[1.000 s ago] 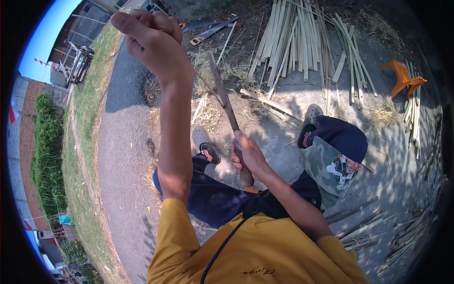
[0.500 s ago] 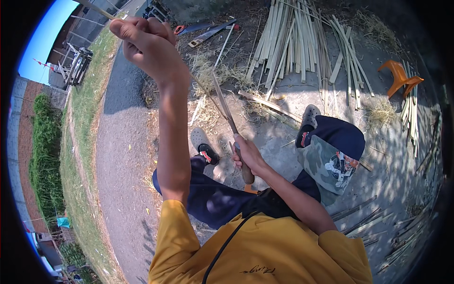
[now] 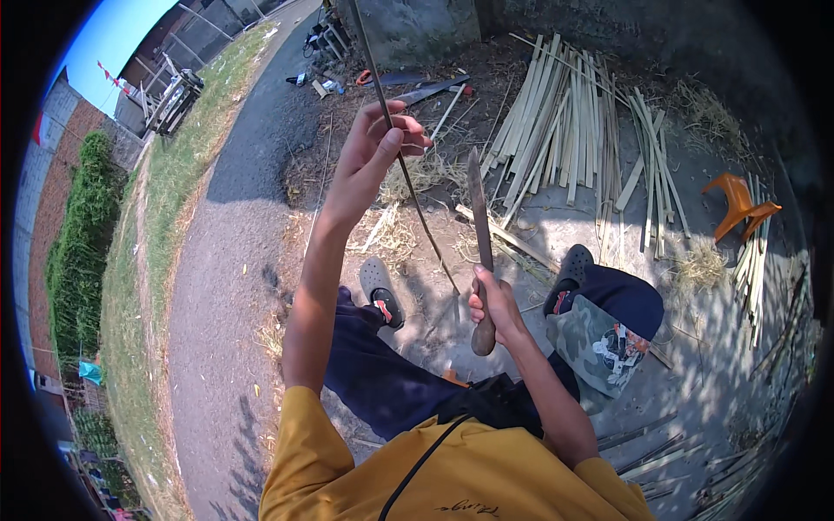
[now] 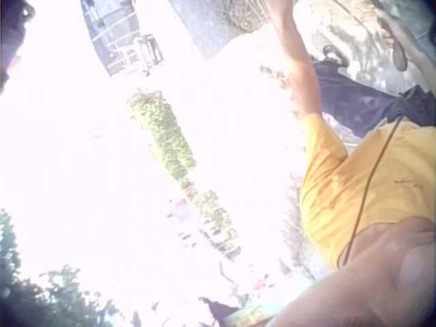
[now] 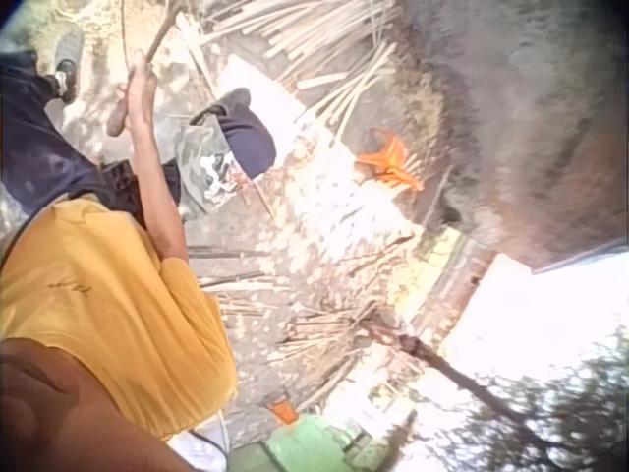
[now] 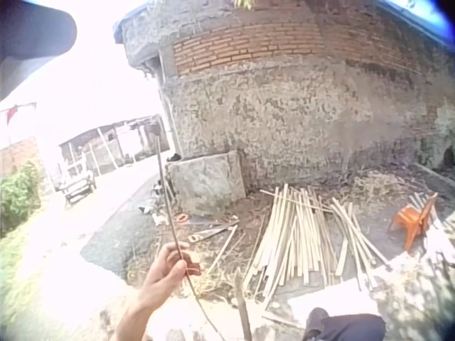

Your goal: The person scrapes a bamboo stick along its length using a knife, then picks up and handles thin bamboo sticks by hand.

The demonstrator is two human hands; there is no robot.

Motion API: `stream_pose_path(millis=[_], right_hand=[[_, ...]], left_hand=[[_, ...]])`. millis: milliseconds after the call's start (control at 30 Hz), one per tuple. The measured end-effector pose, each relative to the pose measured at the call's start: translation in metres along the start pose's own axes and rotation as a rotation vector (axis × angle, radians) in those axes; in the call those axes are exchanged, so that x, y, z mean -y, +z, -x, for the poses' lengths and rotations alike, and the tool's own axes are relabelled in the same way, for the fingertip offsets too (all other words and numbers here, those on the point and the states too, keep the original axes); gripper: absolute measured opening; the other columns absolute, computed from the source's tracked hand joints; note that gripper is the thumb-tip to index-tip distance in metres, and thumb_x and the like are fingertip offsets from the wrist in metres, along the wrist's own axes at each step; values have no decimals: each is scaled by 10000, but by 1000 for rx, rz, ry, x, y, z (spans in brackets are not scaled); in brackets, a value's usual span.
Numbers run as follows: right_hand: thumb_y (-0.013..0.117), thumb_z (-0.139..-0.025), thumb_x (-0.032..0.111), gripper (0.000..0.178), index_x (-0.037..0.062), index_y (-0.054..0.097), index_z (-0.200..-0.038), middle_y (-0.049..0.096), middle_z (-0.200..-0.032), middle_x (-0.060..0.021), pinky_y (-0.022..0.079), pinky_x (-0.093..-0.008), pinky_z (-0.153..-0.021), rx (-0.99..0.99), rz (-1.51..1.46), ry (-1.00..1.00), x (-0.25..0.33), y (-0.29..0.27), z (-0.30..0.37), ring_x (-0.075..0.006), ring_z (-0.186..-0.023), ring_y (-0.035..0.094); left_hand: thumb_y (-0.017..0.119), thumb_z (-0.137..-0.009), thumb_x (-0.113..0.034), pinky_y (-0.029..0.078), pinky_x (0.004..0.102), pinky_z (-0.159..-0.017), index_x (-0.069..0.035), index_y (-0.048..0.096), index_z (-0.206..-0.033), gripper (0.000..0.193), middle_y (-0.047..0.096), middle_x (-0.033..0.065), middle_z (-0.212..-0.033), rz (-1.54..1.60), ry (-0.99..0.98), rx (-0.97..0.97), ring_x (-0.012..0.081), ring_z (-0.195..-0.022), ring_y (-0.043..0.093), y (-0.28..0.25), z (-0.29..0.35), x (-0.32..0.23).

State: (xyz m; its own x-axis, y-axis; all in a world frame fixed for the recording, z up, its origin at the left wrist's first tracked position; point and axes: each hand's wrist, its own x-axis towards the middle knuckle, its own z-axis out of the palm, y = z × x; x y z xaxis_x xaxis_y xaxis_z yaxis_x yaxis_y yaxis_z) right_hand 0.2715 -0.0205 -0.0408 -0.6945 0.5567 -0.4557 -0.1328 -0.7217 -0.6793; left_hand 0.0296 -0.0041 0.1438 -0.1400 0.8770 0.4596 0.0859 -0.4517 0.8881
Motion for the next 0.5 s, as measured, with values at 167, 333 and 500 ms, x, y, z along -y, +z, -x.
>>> stream_pose_path(millis=[167, 333, 500], right_hand=[[644, -948, 472, 426, 126, 457, -784, 453, -588, 18, 377, -242, -444, -89, 39, -21, 12, -12, 6, -78, -458, 440], [666, -946, 437, 405, 106, 482, -803, 445, -582, 14, 367, -244, -425, -128, 60, -44, 15, -17, 11, -85, -449, 440], [653, -949, 455, 397, 111, 488, -841, 441, -586, 14, 363, -243, -428, -138, 79, -42, 11, -22, 12, -85, -450, 439]], left_hand=[[566, -1006, -28, 553, 413, -999, 29, 578, -1223, 225, 697, 131, -1094, 2, -86, -41, 267, -1090, 685, -12, 11, 4], [650, -936, 22, 601, 358, -910, 38, 655, -1125, 190, 731, 180, -1070, 65, -113, -124, 232, -993, 722, -9, 11, -7], [745, -860, 25, 617, 369, -859, 11, 677, -1021, 176, 750, 156, -959, -62, -111, -119, 219, -905, 743, -13, 10, -1]])
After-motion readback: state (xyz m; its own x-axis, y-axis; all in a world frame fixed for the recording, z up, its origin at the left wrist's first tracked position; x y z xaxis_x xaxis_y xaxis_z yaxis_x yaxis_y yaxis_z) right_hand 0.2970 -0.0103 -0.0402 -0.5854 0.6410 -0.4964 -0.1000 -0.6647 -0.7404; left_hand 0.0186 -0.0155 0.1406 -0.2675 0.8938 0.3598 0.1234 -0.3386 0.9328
